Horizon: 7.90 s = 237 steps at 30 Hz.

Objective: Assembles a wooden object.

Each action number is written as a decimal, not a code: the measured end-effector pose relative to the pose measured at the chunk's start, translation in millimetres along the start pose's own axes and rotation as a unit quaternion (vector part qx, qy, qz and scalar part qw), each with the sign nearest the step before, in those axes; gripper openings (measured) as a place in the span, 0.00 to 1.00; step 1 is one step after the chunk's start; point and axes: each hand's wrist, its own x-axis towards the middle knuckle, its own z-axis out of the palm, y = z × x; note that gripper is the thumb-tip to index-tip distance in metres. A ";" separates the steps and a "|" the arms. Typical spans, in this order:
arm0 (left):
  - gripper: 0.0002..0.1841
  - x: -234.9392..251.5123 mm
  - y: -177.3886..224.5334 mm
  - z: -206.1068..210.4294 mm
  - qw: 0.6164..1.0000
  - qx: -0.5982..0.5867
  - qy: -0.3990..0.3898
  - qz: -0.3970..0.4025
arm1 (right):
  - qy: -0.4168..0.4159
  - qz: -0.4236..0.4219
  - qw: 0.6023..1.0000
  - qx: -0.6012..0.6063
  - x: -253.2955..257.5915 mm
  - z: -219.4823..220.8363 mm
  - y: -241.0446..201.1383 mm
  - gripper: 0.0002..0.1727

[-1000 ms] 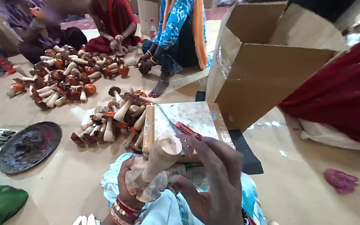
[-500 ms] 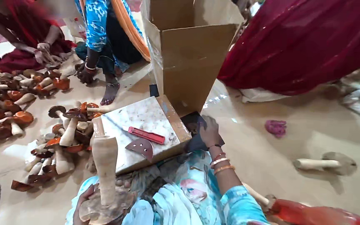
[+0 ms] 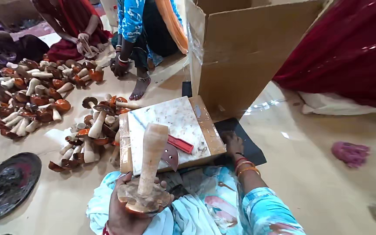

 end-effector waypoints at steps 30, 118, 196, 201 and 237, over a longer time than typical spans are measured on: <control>0.23 -64.6 -1.4 -8.2 0.936 0.156 -0.179 0.259 | -0.281 -0.388 0.832 0.279 -330.7 -88.9 -205.4 0.29; 0.28 -49.1 8.3 -48.7 0.932 0.146 -0.280 0.179 | 0.092 -0.511 0.848 0.105 -333.3 -38.6 -227.0 0.39; 0.37 -22.3 27.0 -49.1 0.927 0.110 -0.344 0.104 | -0.002 -0.386 0.783 0.487 -319.3 -59.8 -219.4 0.34; 0.33 -24.4 15.8 -48.0 0.919 0.096 -0.374 0.077 | -0.012 -0.388 0.803 0.452 -324.1 -49.4 -216.2 0.31; 0.38 -17.3 32.2 -60.6 0.950 0.088 -0.274 0.122 | -0.053 -0.471 0.737 0.482 -326.3 -39.8 -205.0 0.25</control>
